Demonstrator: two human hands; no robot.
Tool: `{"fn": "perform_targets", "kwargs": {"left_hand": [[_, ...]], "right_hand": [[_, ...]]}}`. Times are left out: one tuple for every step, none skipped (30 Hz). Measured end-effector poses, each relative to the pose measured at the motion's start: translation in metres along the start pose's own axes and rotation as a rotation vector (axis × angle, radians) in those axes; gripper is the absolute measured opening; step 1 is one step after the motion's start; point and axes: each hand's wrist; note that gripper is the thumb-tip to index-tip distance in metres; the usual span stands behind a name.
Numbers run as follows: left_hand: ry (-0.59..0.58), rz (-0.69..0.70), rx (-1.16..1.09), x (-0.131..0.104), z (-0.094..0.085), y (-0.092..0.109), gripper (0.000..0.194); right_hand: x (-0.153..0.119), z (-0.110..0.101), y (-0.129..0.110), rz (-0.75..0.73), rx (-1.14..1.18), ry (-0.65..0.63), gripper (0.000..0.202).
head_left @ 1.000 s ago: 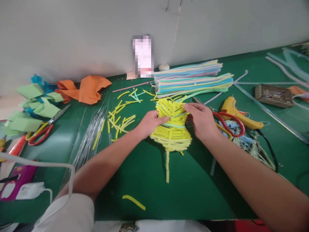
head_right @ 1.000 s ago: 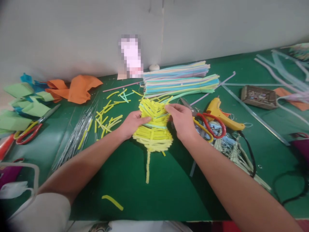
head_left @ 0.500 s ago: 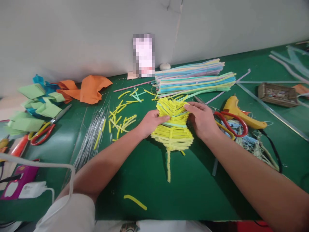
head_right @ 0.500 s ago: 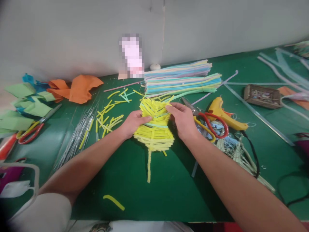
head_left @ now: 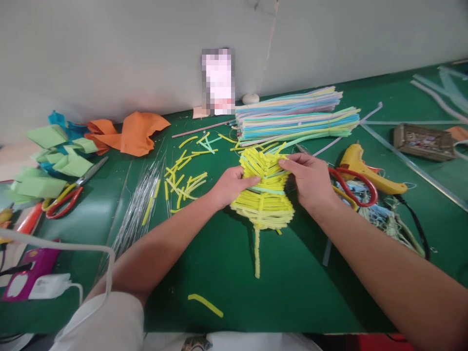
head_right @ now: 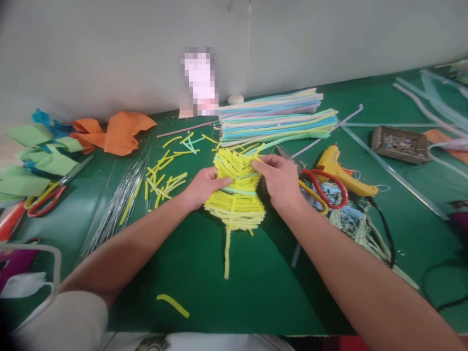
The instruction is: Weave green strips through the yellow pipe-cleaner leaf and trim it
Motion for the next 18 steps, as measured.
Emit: {"fn": "perform_targets", "kwargs": {"left_hand": [[-0.005,0.001,0.001,0.000,0.000,0.000,0.047],[-0.009,0.005,0.000,0.000,0.000,0.000,0.047],[-0.013,0.009,-0.001,0.000,0.000,0.000,0.047],[-0.016,0.012,-0.002,0.000,0.000,-0.001,0.047],[-0.015,0.015,-0.001,0.000,-0.001,-0.001,0.046],[-0.013,0.018,0.000,0.000,0.000,-0.001,0.046],[-0.010,0.021,0.001,0.000,0.000,-0.002,0.047],[-0.008,0.024,0.001,0.000,0.000,-0.002,0.047],[-0.007,0.028,0.002,0.000,0.000,-0.002,0.047],[-0.004,0.032,0.012,0.000,0.000,-0.001,0.047],[0.005,0.042,0.042,0.001,0.000,0.001,0.044],[0.025,0.063,0.109,0.001,-0.002,0.004,0.041],[0.050,0.096,0.212,0.001,-0.004,0.009,0.038],[0.093,0.150,0.347,0.000,-0.007,0.017,0.036],[0.134,0.217,0.515,-0.001,-0.010,0.025,0.037],[0.168,0.291,0.656,-0.003,-0.015,0.036,0.038],[0.225,0.365,0.742,-0.006,-0.020,0.047,0.037],[0.314,0.430,0.834,-0.011,-0.024,0.059,0.035]], "right_hand": [[0.000,0.000,0.000,-0.022,-0.016,0.010,0.019],[0.000,0.000,0.000,-0.042,-0.036,0.017,0.019],[-0.001,0.000,0.000,-0.057,-0.057,0.022,0.018],[-0.002,0.000,0.000,-0.067,-0.074,0.021,0.017],[-0.003,0.000,0.000,-0.074,-0.085,0.014,0.016],[-0.005,0.000,-0.001,-0.080,-0.088,-0.002,0.016],[-0.007,0.000,-0.002,-0.080,-0.081,-0.033,0.017],[-0.009,0.001,-0.002,-0.068,-0.068,-0.077,0.019],[-0.011,0.002,-0.002,-0.043,-0.049,-0.129,0.022],[-0.013,0.003,-0.002,-0.005,-0.027,-0.179,0.025],[-0.014,0.004,-0.001,0.037,0.002,-0.216,0.027],[-0.015,0.005,0.000,0.075,0.034,-0.230,0.028],[-0.015,0.006,0.001,0.102,0.064,-0.217,0.029],[-0.014,0.006,0.002,0.110,0.091,-0.179,0.028],[-0.013,0.006,0.004,0.104,0.118,-0.129,0.026],[-0.011,0.006,0.005,0.091,0.145,-0.081,0.025],[-0.009,0.005,0.005,0.082,0.175,-0.044,0.023],[-0.008,0.004,0.005,0.082,0.209,-0.021,0.023]]}}
Point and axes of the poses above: each hand's wrist, its own x-axis towards the middle knuckle, its own z-axis out of the palm, y = z × x, and after that the axes turned 2 degrees about y, right-handed
